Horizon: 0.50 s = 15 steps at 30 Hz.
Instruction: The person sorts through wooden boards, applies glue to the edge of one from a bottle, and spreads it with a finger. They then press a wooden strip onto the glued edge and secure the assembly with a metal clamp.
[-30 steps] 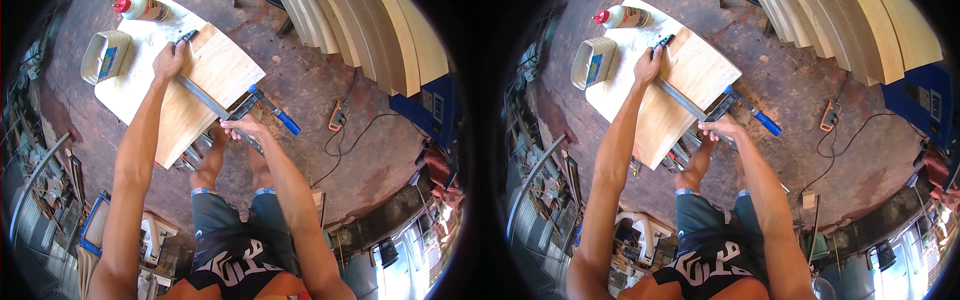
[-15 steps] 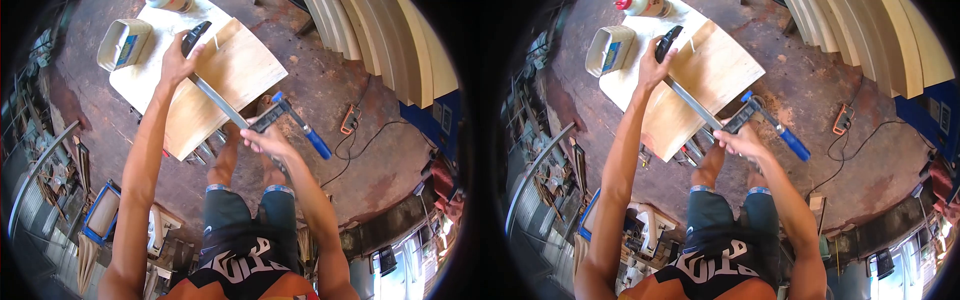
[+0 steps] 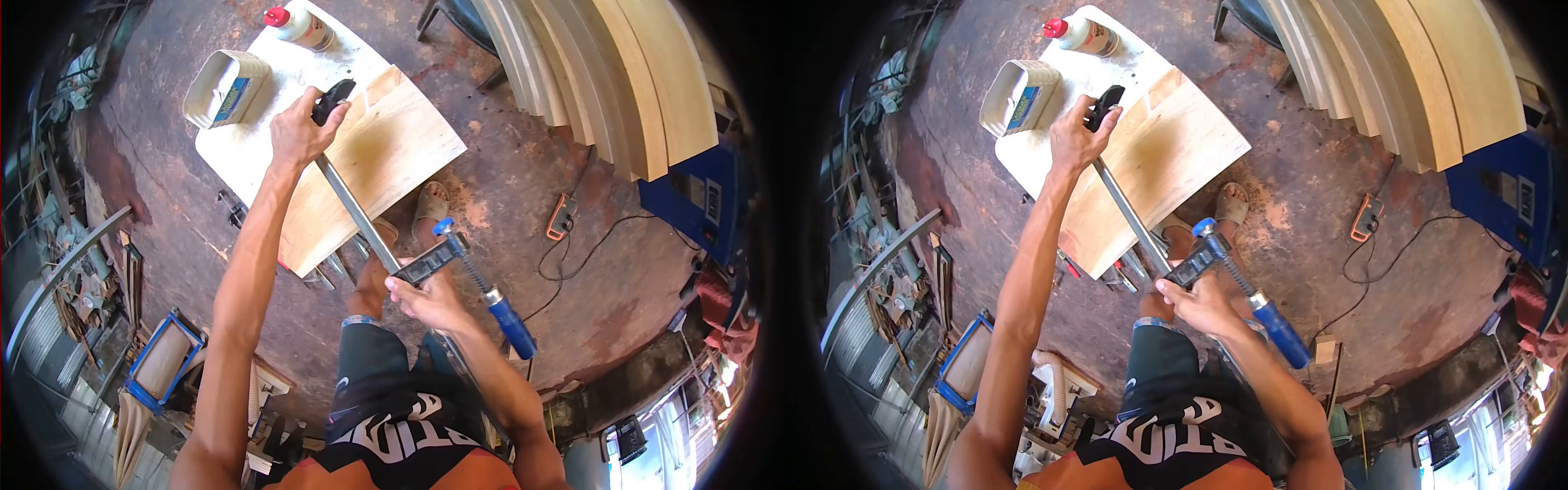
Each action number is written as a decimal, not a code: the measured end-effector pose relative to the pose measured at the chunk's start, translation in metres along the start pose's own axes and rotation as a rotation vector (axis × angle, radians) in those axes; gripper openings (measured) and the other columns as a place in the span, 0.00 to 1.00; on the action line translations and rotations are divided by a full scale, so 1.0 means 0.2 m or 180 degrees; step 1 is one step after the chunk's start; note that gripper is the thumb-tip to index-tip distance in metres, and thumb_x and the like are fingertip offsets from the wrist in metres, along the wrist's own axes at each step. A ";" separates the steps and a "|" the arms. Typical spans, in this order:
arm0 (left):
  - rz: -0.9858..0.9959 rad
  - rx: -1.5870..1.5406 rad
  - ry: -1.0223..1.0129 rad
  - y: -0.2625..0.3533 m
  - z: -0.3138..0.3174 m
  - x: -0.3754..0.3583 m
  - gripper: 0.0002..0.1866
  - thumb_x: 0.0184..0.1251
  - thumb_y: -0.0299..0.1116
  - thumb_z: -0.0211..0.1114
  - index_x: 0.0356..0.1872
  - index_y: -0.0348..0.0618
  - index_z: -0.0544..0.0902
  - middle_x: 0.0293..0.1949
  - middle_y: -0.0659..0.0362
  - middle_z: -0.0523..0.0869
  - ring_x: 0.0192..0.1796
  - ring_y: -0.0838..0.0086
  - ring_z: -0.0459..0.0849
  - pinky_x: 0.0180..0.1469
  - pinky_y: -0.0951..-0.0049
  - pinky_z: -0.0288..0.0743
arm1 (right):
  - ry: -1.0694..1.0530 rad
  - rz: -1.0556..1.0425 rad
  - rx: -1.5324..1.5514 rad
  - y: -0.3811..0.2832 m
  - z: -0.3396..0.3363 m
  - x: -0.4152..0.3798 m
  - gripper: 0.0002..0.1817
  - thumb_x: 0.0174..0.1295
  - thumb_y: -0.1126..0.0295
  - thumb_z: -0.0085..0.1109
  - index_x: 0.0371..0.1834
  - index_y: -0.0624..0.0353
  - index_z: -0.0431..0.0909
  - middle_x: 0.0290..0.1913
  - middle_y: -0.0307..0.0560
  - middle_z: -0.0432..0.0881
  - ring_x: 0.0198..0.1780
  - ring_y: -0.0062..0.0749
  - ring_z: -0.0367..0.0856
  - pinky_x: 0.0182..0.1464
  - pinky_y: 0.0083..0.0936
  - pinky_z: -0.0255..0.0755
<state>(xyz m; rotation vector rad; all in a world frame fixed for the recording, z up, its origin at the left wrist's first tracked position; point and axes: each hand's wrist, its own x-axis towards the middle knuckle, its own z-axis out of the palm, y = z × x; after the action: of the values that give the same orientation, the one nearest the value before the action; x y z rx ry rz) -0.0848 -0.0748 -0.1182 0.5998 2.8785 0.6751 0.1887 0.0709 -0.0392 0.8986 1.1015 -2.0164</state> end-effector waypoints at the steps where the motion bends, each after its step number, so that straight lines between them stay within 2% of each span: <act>1: 0.0014 0.0018 -0.0134 0.00 -0.02 0.00 0.25 0.58 0.58 0.70 0.31 0.43 0.79 0.21 0.53 0.84 0.23 0.62 0.85 0.27 0.65 0.76 | -0.0049 0.0073 0.0050 0.00 -0.01 -0.02 0.12 0.66 0.66 0.63 0.47 0.61 0.75 0.25 0.33 0.77 0.23 0.13 0.69 0.23 0.16 0.63; 2: 0.0009 0.0098 -0.0204 -0.01 -0.03 -0.01 0.26 0.58 0.60 0.69 0.31 0.43 0.79 0.20 0.53 0.83 0.22 0.62 0.84 0.27 0.65 0.75 | 0.0039 0.0218 0.0113 0.02 -0.01 -0.03 0.13 0.66 0.65 0.63 0.47 0.61 0.76 0.26 0.33 0.77 0.23 0.12 0.69 0.23 0.16 0.63; 5: -0.0009 0.0274 -0.0313 0.01 -0.04 -0.01 0.29 0.58 0.64 0.67 0.30 0.43 0.79 0.16 0.54 0.81 0.19 0.62 0.82 0.25 0.65 0.74 | -0.0016 0.0372 0.0062 0.02 -0.02 -0.05 0.22 0.66 0.70 0.63 0.60 0.65 0.69 0.28 0.40 0.77 0.21 0.15 0.69 0.21 0.15 0.62; 7: -0.0067 0.0330 -0.0283 0.03 -0.04 -0.03 0.30 0.58 0.65 0.65 0.31 0.43 0.80 0.14 0.56 0.80 0.17 0.63 0.80 0.24 0.65 0.73 | -0.0031 0.0442 0.0139 0.00 -0.02 -0.08 0.20 0.66 0.69 0.63 0.57 0.64 0.71 0.27 0.40 0.78 0.21 0.15 0.70 0.20 0.15 0.62; 10: -0.0503 0.0193 -0.0232 0.07 -0.05 -0.03 0.31 0.59 0.67 0.63 0.32 0.42 0.82 0.12 0.57 0.77 0.15 0.64 0.78 0.24 0.65 0.72 | -0.0231 0.0550 0.0434 0.00 -0.01 -0.11 0.15 0.67 0.68 0.62 0.52 0.63 0.73 0.27 0.39 0.78 0.20 0.15 0.69 0.20 0.14 0.61; 11: -0.0834 -0.0156 -0.0417 0.05 -0.05 -0.01 0.35 0.61 0.70 0.59 0.40 0.41 0.83 0.14 0.58 0.79 0.17 0.69 0.79 0.25 0.67 0.72 | -0.0317 0.0573 0.0514 0.02 -0.03 -0.12 0.14 0.68 0.67 0.62 0.50 0.62 0.74 0.27 0.39 0.77 0.20 0.14 0.68 0.20 0.14 0.60; 13: -0.1464 -0.2534 -0.0054 0.00 0.02 0.04 0.39 0.65 0.71 0.53 0.48 0.39 0.81 0.21 0.59 0.82 0.22 0.73 0.79 0.27 0.68 0.71 | -0.0489 0.0649 0.0776 0.03 -0.04 -0.14 0.11 0.68 0.67 0.61 0.46 0.62 0.74 0.26 0.38 0.77 0.19 0.14 0.67 0.19 0.14 0.59; 14: -0.1436 -0.2802 -0.0367 -0.04 0.05 0.08 0.42 0.67 0.72 0.47 0.56 0.38 0.78 0.31 0.58 0.83 0.33 0.77 0.80 0.34 0.72 0.72 | -0.0419 0.0619 0.0759 0.03 -0.05 -0.15 0.11 0.68 0.68 0.60 0.46 0.62 0.73 0.26 0.39 0.77 0.19 0.14 0.67 0.19 0.14 0.59; 15: -0.1371 -0.2635 -0.0679 -0.11 0.10 0.13 0.43 0.68 0.72 0.43 0.56 0.36 0.78 0.36 0.53 0.84 0.42 0.71 0.81 0.46 0.70 0.74 | -0.0353 0.0616 0.0742 0.03 -0.05 -0.17 0.10 0.68 0.69 0.60 0.46 0.63 0.73 0.26 0.40 0.77 0.18 0.15 0.67 0.19 0.14 0.59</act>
<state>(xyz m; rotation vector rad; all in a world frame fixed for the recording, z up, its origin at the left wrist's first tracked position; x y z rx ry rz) -0.1122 -0.0735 -0.1472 -0.0620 2.1229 1.4604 0.2150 0.0844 -0.0191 0.9573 0.7005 -2.0317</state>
